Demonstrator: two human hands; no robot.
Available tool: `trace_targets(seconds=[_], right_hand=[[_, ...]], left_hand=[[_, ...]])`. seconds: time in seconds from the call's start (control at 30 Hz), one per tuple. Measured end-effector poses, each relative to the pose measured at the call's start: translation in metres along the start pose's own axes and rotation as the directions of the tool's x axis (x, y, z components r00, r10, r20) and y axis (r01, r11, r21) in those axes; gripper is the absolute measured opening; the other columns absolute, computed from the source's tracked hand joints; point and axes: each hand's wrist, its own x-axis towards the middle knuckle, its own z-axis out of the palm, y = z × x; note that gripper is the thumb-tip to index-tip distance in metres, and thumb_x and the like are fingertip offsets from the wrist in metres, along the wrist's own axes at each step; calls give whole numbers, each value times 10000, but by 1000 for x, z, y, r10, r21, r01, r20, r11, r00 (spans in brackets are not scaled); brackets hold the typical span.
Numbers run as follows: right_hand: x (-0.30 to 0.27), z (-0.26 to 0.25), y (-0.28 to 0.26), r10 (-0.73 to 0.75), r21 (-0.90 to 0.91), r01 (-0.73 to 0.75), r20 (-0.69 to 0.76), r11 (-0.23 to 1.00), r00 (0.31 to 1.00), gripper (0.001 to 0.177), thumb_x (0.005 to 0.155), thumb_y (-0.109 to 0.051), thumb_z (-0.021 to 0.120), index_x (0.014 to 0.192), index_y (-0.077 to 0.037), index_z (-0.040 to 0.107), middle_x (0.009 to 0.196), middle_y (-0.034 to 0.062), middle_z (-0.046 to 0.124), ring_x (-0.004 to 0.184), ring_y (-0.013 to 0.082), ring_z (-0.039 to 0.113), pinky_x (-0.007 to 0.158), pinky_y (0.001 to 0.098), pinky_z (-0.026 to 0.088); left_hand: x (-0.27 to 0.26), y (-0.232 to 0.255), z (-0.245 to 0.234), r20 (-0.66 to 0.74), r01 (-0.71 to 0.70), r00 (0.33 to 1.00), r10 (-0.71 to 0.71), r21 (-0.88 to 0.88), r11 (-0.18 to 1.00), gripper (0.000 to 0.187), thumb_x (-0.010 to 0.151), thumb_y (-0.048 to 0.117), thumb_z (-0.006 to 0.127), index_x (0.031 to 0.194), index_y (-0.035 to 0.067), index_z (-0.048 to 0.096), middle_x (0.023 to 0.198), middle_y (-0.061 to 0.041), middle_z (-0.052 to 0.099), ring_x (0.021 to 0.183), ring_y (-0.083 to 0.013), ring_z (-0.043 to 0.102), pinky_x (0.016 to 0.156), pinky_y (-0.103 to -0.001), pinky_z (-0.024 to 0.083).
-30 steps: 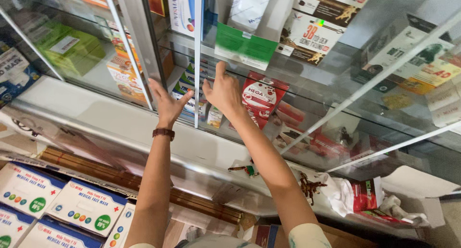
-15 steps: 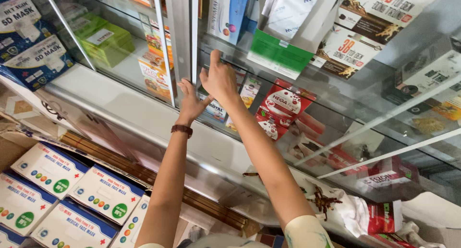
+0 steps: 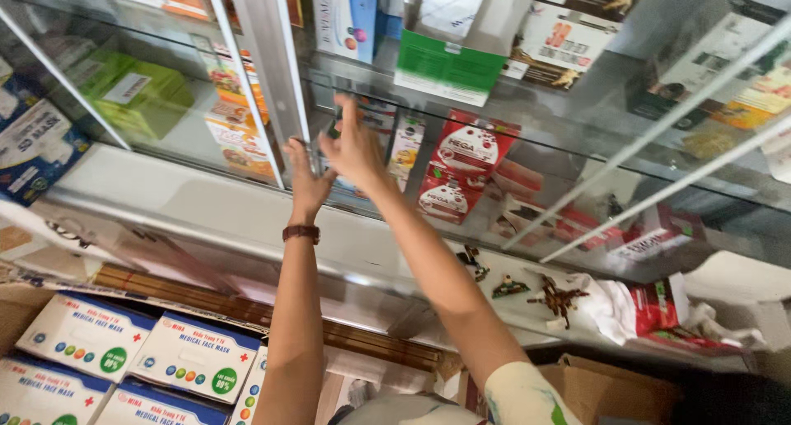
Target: The person organizes medical face masks by transferring them from a large cardboard box into a smaller cardboard box. They handle multiple types of masks, including white boxes labeled 'Medical Face Mask' and yellow packages labeled 'Duy Ngoc', arranging them neatly in rows within the smaller container.
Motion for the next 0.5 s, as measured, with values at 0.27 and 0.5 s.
trace_targets(seconds=[0.27, 0.5], right_hand=[[-189, -36, -10, 16, 290, -37, 76, 956, 997, 568, 960, -83, 713, 1453, -18, 439, 1362, 191, 646, 1078, 202, 734, 984, 364, 594], [-320, -78, -17, 156, 421, -207, 151, 883, 976, 321, 980, -21, 670, 1283, 20, 575, 1217, 138, 690, 1034, 175, 721, 887, 319, 625]], left_hand=[[-93, 86, 0, -211, 196, 937, -279, -347, 917, 547, 962, 134, 700, 1460, 8, 510, 1459, -176, 568, 1323, -315, 566, 1035, -419, 479], [-221, 164, -38, -198, 126, 958, -205, -350, 928, 377, 1009, 58, 643, 1382, 43, 588, 1416, -147, 590, 1298, -261, 584, 1020, -388, 522]])
